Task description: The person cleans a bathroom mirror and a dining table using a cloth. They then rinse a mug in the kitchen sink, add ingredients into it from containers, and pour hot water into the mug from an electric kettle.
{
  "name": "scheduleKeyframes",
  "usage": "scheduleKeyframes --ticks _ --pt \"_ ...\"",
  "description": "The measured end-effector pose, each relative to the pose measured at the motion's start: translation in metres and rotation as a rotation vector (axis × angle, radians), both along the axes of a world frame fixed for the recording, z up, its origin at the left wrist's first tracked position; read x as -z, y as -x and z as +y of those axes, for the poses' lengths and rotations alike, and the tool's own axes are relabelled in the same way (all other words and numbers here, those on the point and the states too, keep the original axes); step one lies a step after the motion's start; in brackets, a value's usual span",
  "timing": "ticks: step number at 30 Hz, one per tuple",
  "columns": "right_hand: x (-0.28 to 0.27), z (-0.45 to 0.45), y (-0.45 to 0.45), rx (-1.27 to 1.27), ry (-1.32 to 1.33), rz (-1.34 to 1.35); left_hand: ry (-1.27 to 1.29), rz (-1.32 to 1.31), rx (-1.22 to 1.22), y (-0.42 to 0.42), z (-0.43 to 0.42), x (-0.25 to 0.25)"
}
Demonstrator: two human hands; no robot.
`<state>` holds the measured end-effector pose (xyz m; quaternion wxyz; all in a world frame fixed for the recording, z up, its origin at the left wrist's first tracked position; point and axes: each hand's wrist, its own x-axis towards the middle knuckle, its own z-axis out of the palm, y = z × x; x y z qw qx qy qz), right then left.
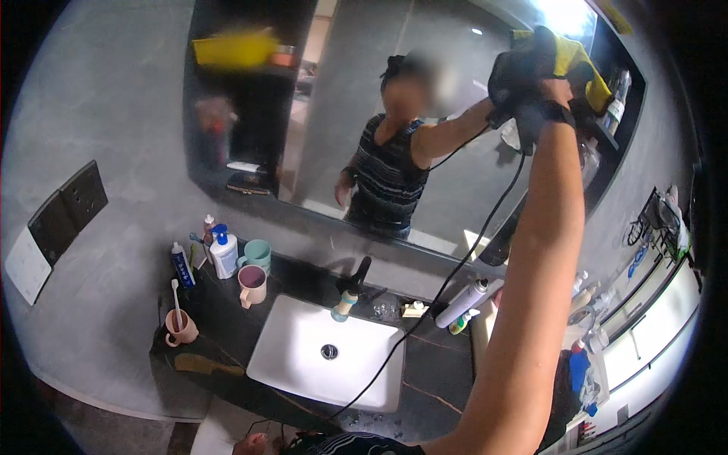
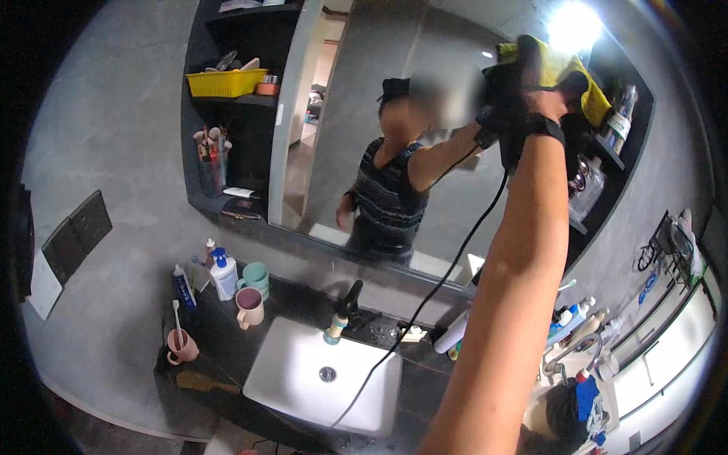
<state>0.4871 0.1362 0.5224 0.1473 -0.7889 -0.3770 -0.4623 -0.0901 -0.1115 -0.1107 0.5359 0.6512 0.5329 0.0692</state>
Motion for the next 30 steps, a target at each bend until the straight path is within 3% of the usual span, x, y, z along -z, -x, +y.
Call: scheduleKeyframes --ticks 4,11,16,19,21,22,24,26,27,29,30 --pt "-0.028 0.021 0.030 -0.105 -0.124 -0.133 0.090 -0.041 -0.096 0.000 -0.006 0.019" --pt "-0.043 0.105 0.141 -0.514 -0.228 -0.424 0.266 -0.059 -0.267 0.014 -0.026 0.061" --pt "-0.009 0.145 0.216 -0.782 -0.164 -0.563 -0.428 -0.021 -0.282 0.003 -0.034 0.036" --pt "0.026 0.161 0.238 -0.941 -0.151 -0.680 -0.247 -0.085 -0.340 0.004 -0.032 0.018" --pt "0.059 0.168 0.248 -1.029 -0.354 -0.966 -0.155 -0.096 -0.374 0.001 -0.034 -0.005" --pt "0.069 0.158 0.248 -1.203 0.131 -0.567 -0.077 -0.114 -0.397 -0.002 -0.032 -0.018" --pt "0.118 0.146 0.261 -1.145 -0.028 -0.543 -0.043 -0.056 -0.397 -0.007 -0.022 -0.047" --pt "0.162 0.153 0.258 -1.418 -0.056 -0.536 -0.074 0.052 -0.228 -0.006 -0.019 -0.051" --pt "0.180 0.129 0.268 -1.428 0.029 -0.483 -0.270 -0.083 -0.256 -0.002 -0.028 -0.028" --pt "0.238 0.157 0.255 -1.351 0.310 -0.155 -0.233 -0.060 -0.256 -0.002 -0.026 -0.039" --pt "0.264 0.153 0.256 -1.327 0.324 -0.190 -0.202 -0.040 -0.263 -0.003 -0.025 -0.044"
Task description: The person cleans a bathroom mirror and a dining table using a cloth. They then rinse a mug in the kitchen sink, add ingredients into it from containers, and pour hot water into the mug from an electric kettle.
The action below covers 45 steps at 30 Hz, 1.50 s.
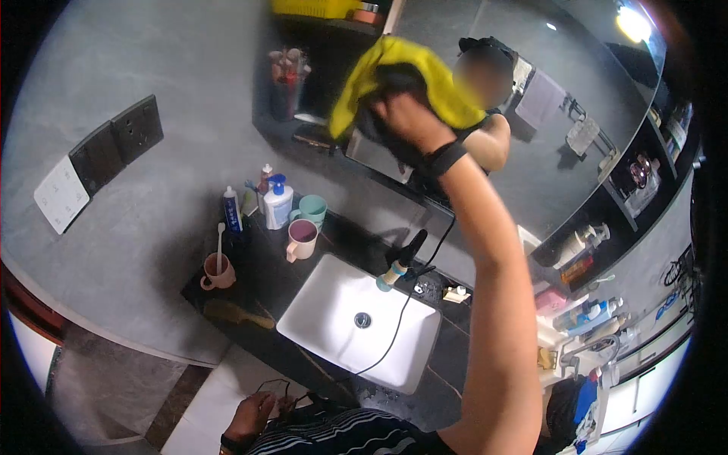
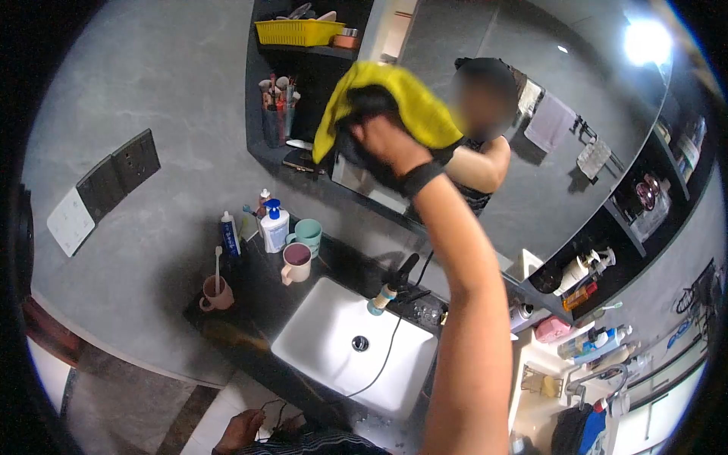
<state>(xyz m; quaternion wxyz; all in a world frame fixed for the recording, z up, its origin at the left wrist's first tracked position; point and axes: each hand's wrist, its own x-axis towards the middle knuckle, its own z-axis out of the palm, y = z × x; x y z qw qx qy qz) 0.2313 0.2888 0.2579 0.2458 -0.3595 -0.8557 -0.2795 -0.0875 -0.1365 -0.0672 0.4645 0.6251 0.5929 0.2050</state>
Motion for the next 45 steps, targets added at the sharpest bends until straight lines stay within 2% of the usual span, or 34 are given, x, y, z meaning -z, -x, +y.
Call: scheduleKeyframes --ticks 1,2,5,7,8,10,14,15,18,22,24,26,28,29,30,32,34,36,37,38,40,42,45 --pt "0.031 0.011 -0.006 -0.076 -0.010 0.028 -0.002 0.006 0.002 0.000 -0.001 -0.001" --pt "0.048 0.002 -0.002 0.032 -0.012 -0.068 0.011 0.034 0.004 0.001 -0.002 -0.002" --pt "0.096 0.014 -0.007 -0.109 -0.028 -0.056 0.046 0.046 -0.014 0.003 -0.006 -0.008" --pt "0.103 -0.002 -0.004 -0.027 0.189 -0.026 0.069 0.027 -0.027 0.003 -0.009 -0.010" --pt "0.125 0.019 -0.009 -0.056 0.399 0.063 0.104 0.057 -0.018 0.002 -0.010 -0.009" --pt "0.134 -0.001 -0.011 -0.056 0.297 0.003 0.141 0.092 0.001 0.001 -0.013 -0.001" --pt "0.153 -0.027 -0.021 -0.046 0.281 0.007 0.074 0.019 0.048 -0.001 -0.020 0.028" --pt "0.155 -0.035 -0.027 -0.045 0.279 0.010 0.012 0.006 0.087 -0.006 -0.018 0.021" --pt "0.159 -0.061 -0.045 -0.026 0.291 0.009 0.067 0.072 0.192 -0.014 -0.006 -0.003" --pt "0.158 -0.108 -0.084 -0.091 0.210 0.042 0.062 0.125 0.210 -0.022 0.004 -0.012" --pt "0.166 -0.122 -0.101 0.003 0.246 0.104 -0.002 0.098 0.192 -0.024 0.008 -0.013" --pt "0.165 -0.133 -0.124 -0.097 0.594 0.447 -0.016 0.086 0.210 -0.027 0.010 -0.016" --pt "0.161 -0.151 -0.148 -0.091 0.564 0.486 -0.030 0.075 0.229 -0.030 0.009 -0.014" --pt "0.160 -0.167 -0.160 0.075 0.242 0.173 -0.016 0.061 0.249 -0.032 0.009 -0.009" --pt "0.171 -0.166 -0.179 -0.038 0.369 0.387 -0.003 0.048 0.269 -0.033 0.010 -0.007" --pt "0.167 -0.191 -0.206 0.040 0.249 0.279 0.033 0.043 0.290 -0.037 0.008 -0.012" --pt "0.171 -0.213 -0.229 0.052 0.189 0.375 0.068 0.036 0.300 -0.037 0.004 -0.011" --pt "0.160 -0.240 -0.240 0.178 0.178 0.409 0.018 0.049 0.303 -0.032 -0.003 -0.005" --pt "0.155 -0.244 -0.240 0.102 0.165 0.564 0.013 0.044 0.286 -0.032 -0.005 -0.006" --pt "0.157 -0.247 -0.246 0.235 0.000 0.364 0.011 0.059 0.267 -0.031 -0.009 -0.009" --pt "0.153 -0.247 -0.223 0.314 -0.166 0.296 0.010 0.072 0.238 -0.029 -0.015 -0.013" --pt "0.159 -0.228 -0.205 0.278 -0.152 0.326 0.121 0.067 0.209 -0.025 -0.020 -0.013" --pt "0.174 -0.184 -0.170 0.182 -0.084 0.381 0.138 0.061 0.157 -0.019 -0.028 -0.001"
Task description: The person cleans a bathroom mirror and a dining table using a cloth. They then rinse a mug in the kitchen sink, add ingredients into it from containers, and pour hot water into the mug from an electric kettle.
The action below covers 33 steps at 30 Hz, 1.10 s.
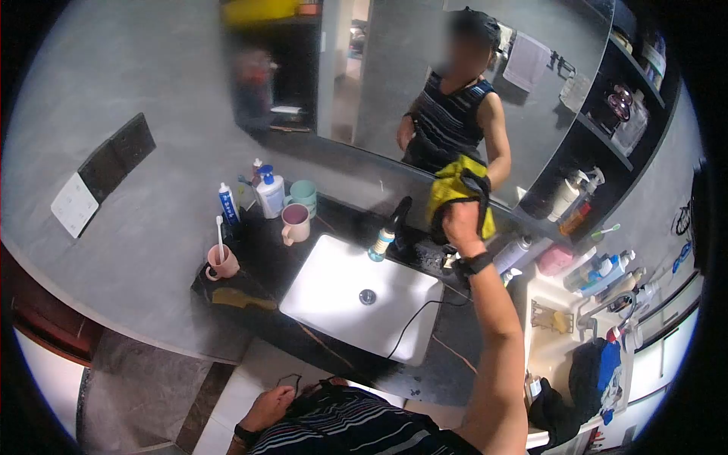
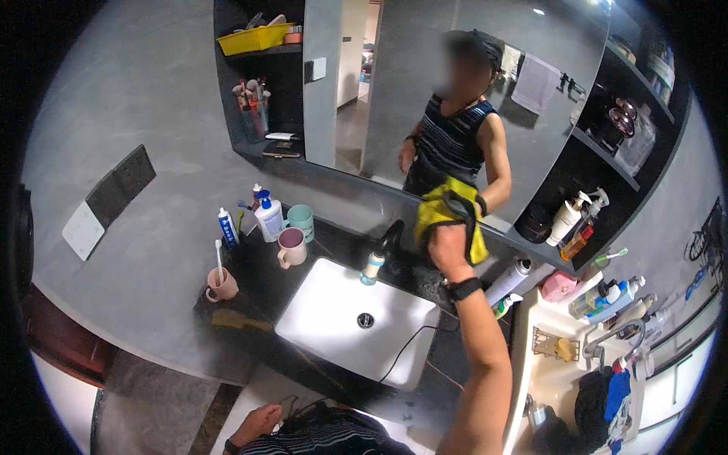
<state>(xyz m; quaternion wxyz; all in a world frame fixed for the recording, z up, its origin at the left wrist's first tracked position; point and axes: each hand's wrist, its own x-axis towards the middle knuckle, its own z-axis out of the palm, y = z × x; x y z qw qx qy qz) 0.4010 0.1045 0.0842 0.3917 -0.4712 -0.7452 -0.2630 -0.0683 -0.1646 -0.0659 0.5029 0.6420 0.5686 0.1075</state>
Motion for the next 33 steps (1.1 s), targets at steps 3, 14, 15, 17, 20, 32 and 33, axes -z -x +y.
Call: scheduleKeyframes --ticks 3,14,15,17,20,32,33 --pt "-0.001 0.033 0.047 -0.117 -0.083 -0.015 0.014 0.004 -0.026 0.000 -0.003 -0.011" --pt "0.006 0.142 0.183 -0.229 -0.085 -0.030 -0.020 0.035 -0.258 0.023 -0.042 0.002" --pt "0.002 0.145 0.194 -0.243 -0.083 -0.026 -0.013 0.037 -0.296 0.026 -0.047 0.002" --pt "-0.006 0.147 0.213 -0.351 0.211 0.346 -0.001 0.036 -0.372 0.028 -0.057 0.003" --pt "-0.006 0.130 0.215 -0.398 0.081 0.259 0.010 0.028 -0.453 0.034 -0.067 0.005" --pt "0.035 0.000 0.163 -1.345 0.739 1.686 -0.264 0.116 -0.178 0.037 -0.003 -0.021" --pt "0.041 -0.010 0.159 -1.348 0.779 1.726 -0.274 0.085 -0.149 0.033 0.007 -0.028"
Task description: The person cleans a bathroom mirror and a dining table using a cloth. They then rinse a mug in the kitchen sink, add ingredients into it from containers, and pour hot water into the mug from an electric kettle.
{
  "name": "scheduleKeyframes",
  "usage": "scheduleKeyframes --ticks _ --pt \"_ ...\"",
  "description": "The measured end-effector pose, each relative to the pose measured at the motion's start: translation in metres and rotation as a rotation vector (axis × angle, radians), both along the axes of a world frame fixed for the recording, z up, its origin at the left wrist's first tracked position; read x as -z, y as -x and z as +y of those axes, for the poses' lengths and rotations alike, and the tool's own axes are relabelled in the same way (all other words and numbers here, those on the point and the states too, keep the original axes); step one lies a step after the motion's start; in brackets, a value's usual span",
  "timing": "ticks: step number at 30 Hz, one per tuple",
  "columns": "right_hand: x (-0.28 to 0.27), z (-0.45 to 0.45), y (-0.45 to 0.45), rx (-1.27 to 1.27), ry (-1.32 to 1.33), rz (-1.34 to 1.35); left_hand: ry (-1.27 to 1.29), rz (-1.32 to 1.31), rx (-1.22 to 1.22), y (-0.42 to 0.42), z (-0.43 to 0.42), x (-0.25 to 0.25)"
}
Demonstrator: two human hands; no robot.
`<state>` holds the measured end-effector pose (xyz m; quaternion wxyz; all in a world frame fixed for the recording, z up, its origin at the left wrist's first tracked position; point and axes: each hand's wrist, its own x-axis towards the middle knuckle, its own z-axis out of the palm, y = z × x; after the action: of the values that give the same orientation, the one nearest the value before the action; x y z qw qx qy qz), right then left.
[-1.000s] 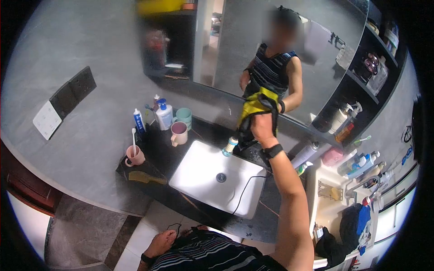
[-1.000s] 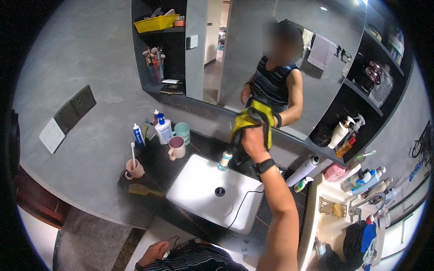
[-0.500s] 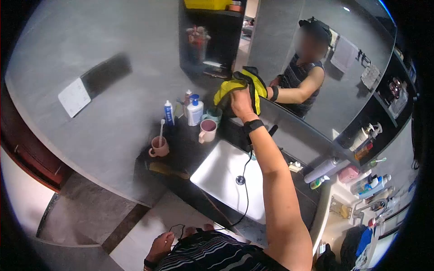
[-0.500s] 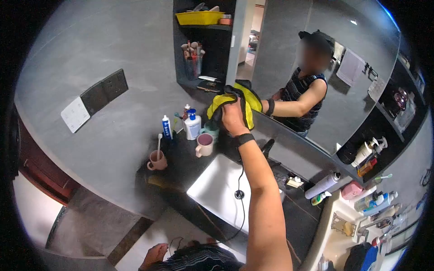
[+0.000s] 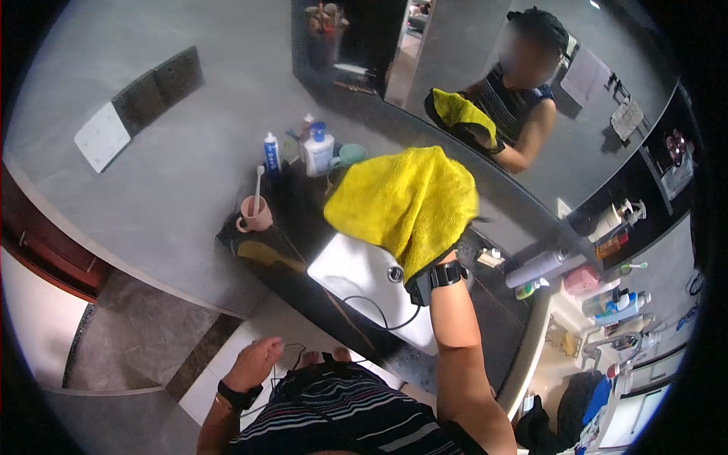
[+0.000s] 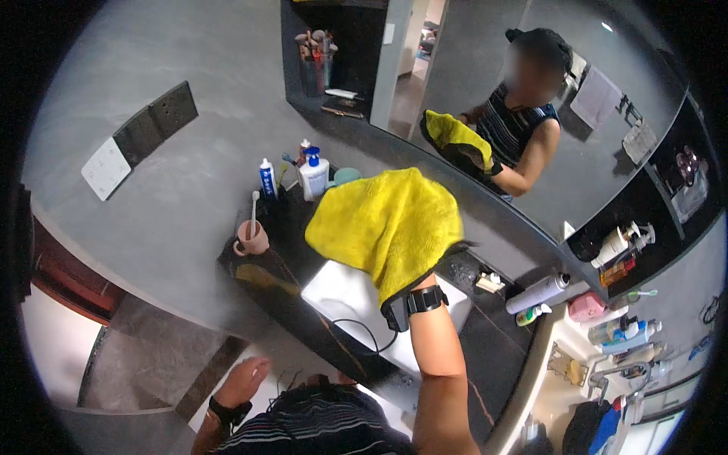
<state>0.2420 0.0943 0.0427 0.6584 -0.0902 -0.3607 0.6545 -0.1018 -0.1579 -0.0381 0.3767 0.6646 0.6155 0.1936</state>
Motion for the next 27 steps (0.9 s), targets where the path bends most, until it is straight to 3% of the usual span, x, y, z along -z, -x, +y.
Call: scheduleKeyframes --ticks 8,10,12,14,16,17,18,19,20,21,22,23,24,25,26,27 --pt "0.030 -0.048 -0.034 -0.079 0.147 0.070 -0.141 -0.057 0.297 -0.032 0.063 0.002" --pt "0.040 -0.058 -0.035 -0.107 0.194 0.089 -0.173 -0.172 0.353 -0.051 0.088 0.001" --pt "0.057 -0.071 -0.029 -0.155 0.257 0.105 -0.042 -0.505 0.183 -0.089 0.114 -0.012" --pt "0.072 -0.080 -0.021 -0.204 0.317 0.125 -0.295 -0.583 0.164 -0.129 0.147 -0.002" --pt "0.082 -0.083 -0.020 -0.231 0.357 0.120 -0.336 -0.668 0.178 -0.168 0.176 0.027" --pt "0.085 -0.081 -0.027 -0.231 0.358 0.117 -0.155 -0.755 0.270 -0.180 0.189 0.023" --pt "0.091 -0.076 -0.039 -0.183 0.345 -0.157 0.029 -0.838 0.363 -0.189 0.199 0.021" --pt "0.098 -0.070 -0.055 -0.131 0.328 -0.431 0.125 -0.748 0.326 -0.195 0.207 0.043" --pt "0.106 -0.064 -0.074 -0.077 0.309 -0.704 0.127 -0.752 0.327 -0.198 0.212 0.066" --pt "0.112 -0.050 -0.101 0.009 0.170 -1.289 0.300 -0.897 0.196 -0.201 0.214 0.073" --pt "0.080 -0.059 -0.106 0.094 0.396 -1.596 0.475 -1.033 0.059 -0.204 0.216 0.076" --pt "0.111 -0.042 -0.142 0.069 0.300 -2.045 0.539 -1.104 -0.075 -0.209 0.215 0.072" --pt "0.133 -0.036 -0.163 0.452 0.381 -1.962 0.539 -1.101 -0.078 -0.211 0.218 0.073" --pt "0.130 -0.030 -0.170 0.667 0.505 -1.771 0.514 -1.154 -0.060 -0.212 0.222 0.077" --pt "0.133 -0.017 -0.176 0.897 0.226 -1.787 0.490 -1.207 -0.043 -0.215 0.226 0.081" --pt "0.136 -0.003 -0.181 1.118 -0.064 -1.768 0.517 -1.201 -0.248 -0.231 0.237 0.102"
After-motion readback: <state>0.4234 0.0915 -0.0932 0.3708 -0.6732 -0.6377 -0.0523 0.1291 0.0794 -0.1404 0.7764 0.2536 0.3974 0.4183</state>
